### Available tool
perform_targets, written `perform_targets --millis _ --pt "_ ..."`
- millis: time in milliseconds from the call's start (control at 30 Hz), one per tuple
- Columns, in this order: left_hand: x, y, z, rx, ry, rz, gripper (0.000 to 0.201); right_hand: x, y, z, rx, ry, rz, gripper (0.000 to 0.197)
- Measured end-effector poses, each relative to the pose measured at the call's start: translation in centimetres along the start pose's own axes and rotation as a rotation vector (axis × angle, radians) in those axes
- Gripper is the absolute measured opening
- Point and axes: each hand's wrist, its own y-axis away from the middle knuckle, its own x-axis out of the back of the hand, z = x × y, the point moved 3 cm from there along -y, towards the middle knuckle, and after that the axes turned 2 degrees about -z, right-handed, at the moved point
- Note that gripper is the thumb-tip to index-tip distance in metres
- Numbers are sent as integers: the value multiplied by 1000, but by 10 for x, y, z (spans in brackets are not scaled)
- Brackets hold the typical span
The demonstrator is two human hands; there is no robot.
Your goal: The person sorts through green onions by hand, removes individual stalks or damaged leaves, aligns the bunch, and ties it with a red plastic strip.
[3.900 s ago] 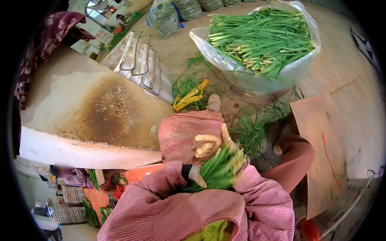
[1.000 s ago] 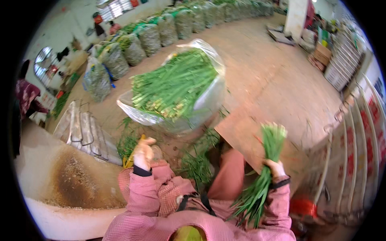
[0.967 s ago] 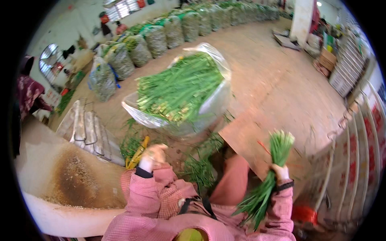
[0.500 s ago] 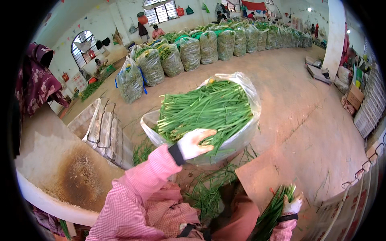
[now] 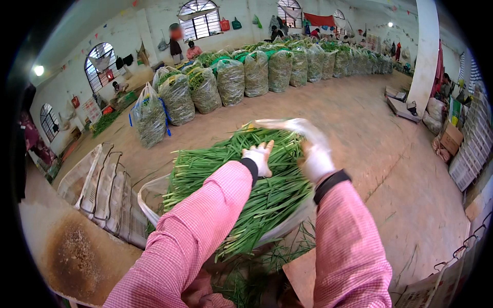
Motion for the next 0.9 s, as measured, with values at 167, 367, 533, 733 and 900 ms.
perform_targets --millis 167,367,533,733,900 --pt "-10 -9 -54 -191 361 167 80 24 -11 95 -353 -376 278 43" --pt "-7 21 -101 -232 1365 104 74 19 23 65 -469 -902 200 27" --pt "2 47 -121 -439 1513 325 72 0 29 -58 -201 -1080 229 60" --pt "-17 40 -116 -736 1766 222 78 13 -15 -123 -326 -973 112 41" --pt "-8 57 -106 -737 1704 219 81 49 -24 -95 -117 -1054 804 35"
